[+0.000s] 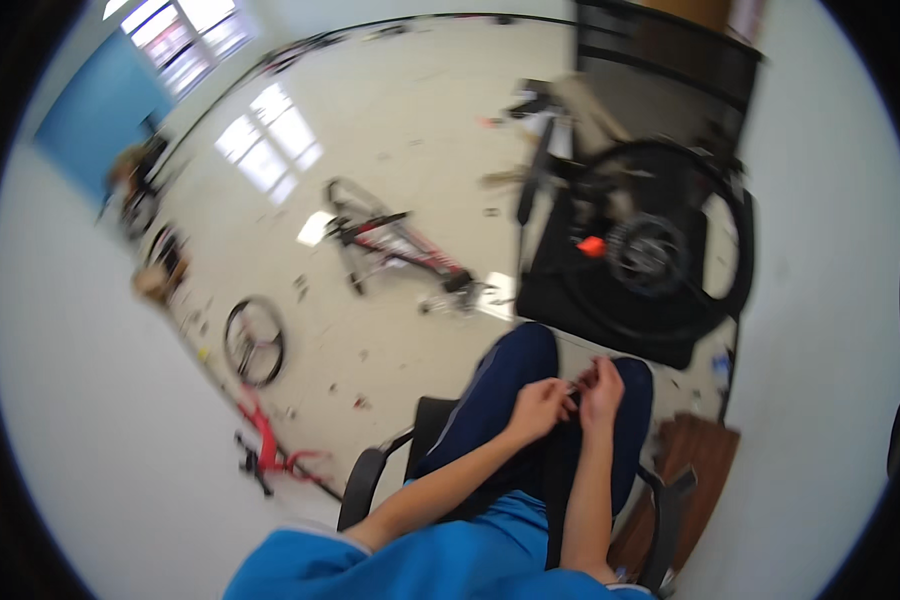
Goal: The person assembles a bicycle hub by inserting small metal components into the hub body and tightening them with an Allen key. The person repeatedly inserts and secures parts into the hub while seated in a workshop.
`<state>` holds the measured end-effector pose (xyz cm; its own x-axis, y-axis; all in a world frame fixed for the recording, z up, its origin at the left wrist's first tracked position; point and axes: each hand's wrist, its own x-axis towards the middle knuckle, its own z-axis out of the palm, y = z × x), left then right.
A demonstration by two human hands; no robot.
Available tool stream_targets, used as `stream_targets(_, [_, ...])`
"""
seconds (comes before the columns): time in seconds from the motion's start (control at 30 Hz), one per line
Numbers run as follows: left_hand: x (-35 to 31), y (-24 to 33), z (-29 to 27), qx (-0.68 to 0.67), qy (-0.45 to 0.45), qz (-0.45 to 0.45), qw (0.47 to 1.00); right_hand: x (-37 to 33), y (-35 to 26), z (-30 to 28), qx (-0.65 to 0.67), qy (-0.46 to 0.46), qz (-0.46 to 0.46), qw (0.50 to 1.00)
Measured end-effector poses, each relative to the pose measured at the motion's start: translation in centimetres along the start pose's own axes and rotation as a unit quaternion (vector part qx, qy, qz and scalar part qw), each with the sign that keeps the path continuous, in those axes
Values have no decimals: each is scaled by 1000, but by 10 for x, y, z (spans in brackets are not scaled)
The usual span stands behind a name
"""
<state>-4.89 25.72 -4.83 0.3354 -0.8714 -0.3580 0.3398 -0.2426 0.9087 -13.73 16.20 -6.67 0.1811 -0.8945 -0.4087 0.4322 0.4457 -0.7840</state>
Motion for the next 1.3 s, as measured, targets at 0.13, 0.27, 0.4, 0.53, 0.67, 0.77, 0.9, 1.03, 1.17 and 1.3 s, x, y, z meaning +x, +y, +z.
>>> stream_targets(0.13, [19, 9, 14, 51, 18, 60, 997, 5, -37, 1, -69, -68, -2, 995])
stream_targets(0.27, [33, 43, 47, 160, 31, 160, 974, 27, -73, 7, -60, -80, -47, 994])
stream_targets(0.4, [62, 80, 69, 227, 60, 274, 932, 59, -102, 26, -89, -81, -65, 991])
stream_targets(0.53, [97, 104, 72, 327, 56, 350, 876, 90, -108, 41, -88, -66, -60, 992])
stream_targets(0.67, [110, 112, 75, 367, 73, 409, 832, 105, -105, 50, -69, -56, -62, 994])
stream_targets(0.77, [111, 116, 74, 396, 69, 383, 831, 107, -106, 51, -61, -57, -57, 995])
stream_targets(0.9, [106, 119, 74, 420, 62, 383, 821, 108, -104, 49, -61, -64, -60, 994])
stream_targets(1.03, [109, 114, 73, 423, 69, 404, 808, 107, -105, 48, -47, -62, -40, 996])
stream_targets(1.17, [105, 110, 69, 454, 54, 358, 814, 106, -100, 46, -52, -64, -29, 996])
stream_targets(1.3, [108, 110, 68, 431, 76, 383, 814, 103, -103, 51, -44, -71, -28, 996])
